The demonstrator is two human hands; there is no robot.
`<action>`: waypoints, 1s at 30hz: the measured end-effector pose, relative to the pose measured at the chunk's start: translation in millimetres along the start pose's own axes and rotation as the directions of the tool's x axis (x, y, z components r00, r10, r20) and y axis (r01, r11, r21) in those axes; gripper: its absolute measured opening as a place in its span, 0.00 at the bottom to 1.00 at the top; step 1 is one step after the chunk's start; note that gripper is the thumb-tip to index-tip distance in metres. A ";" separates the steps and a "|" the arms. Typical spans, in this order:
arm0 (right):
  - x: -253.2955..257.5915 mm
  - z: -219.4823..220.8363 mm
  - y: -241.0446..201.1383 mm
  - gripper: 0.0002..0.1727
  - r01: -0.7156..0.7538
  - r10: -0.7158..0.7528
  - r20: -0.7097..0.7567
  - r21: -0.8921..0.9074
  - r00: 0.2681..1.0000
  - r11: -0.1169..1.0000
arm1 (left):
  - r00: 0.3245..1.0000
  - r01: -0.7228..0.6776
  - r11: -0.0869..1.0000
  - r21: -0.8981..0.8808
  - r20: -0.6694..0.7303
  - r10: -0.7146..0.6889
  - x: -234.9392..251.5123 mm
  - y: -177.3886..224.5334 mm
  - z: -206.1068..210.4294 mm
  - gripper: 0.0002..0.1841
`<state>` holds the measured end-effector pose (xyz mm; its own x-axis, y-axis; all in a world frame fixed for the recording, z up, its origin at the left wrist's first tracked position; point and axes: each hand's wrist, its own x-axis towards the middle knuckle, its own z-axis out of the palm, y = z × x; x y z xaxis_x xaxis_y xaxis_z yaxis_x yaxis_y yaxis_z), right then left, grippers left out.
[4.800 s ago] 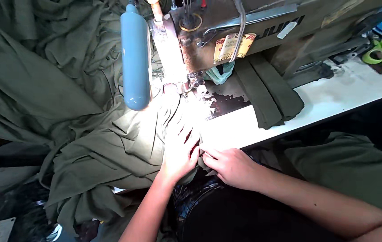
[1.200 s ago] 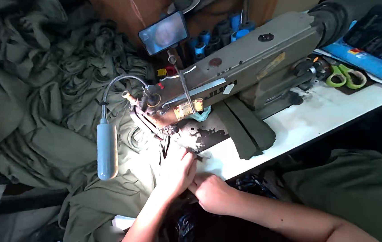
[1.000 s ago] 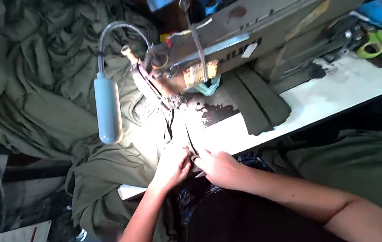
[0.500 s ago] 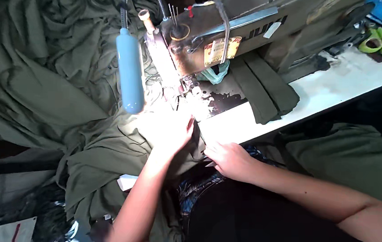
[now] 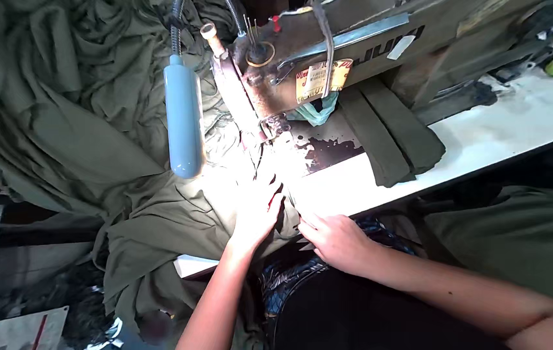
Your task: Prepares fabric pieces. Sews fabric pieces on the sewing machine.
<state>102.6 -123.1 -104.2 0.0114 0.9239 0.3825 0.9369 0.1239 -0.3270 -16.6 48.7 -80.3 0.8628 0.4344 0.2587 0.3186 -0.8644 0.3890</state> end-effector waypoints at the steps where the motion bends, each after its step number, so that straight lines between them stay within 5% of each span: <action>1: -0.2 0.3 0.4 0.08 0.006 -0.006 0.004 -0.005 1.000 1.000 | 1.000 -0.006 1.000 -0.002 -0.012 0.006 -2.3 0.3 1.2 0.16; 9: -0.8 2.4 -0.2 0.17 0.009 -0.009 -0.008 -0.069 1.000 0.998 | 0.992 -0.123 0.989 0.078 0.019 0.122 -7.0 2.6 2.7 0.16; 14: -2.0 4.0 -1.4 0.17 0.009 -0.012 -0.036 -0.084 0.999 0.996 | 0.992 -0.124 0.986 0.115 0.002 0.124 -14.4 6.0 4.3 0.17; 22: -2.6 7.8 -2.4 0.14 -0.001 -0.009 -0.089 -0.111 0.996 0.994 | 0.950 -0.312 0.927 0.206 0.038 0.311 -13.3 3.0 3.8 0.15; 30: -4.0 8.6 -3.6 0.15 -0.013 0.003 -0.081 -0.123 0.997 0.992 | 0.997 -0.026 1.000 0.003 0.069 0.025 5.1 13.3 -2.4 0.12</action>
<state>96.2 -124.2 -111.9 0.0428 0.8918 0.4504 0.9726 0.0660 -0.2229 -8.8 40.0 -71.7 0.8957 0.3937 0.2064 0.2974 -0.8758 0.3801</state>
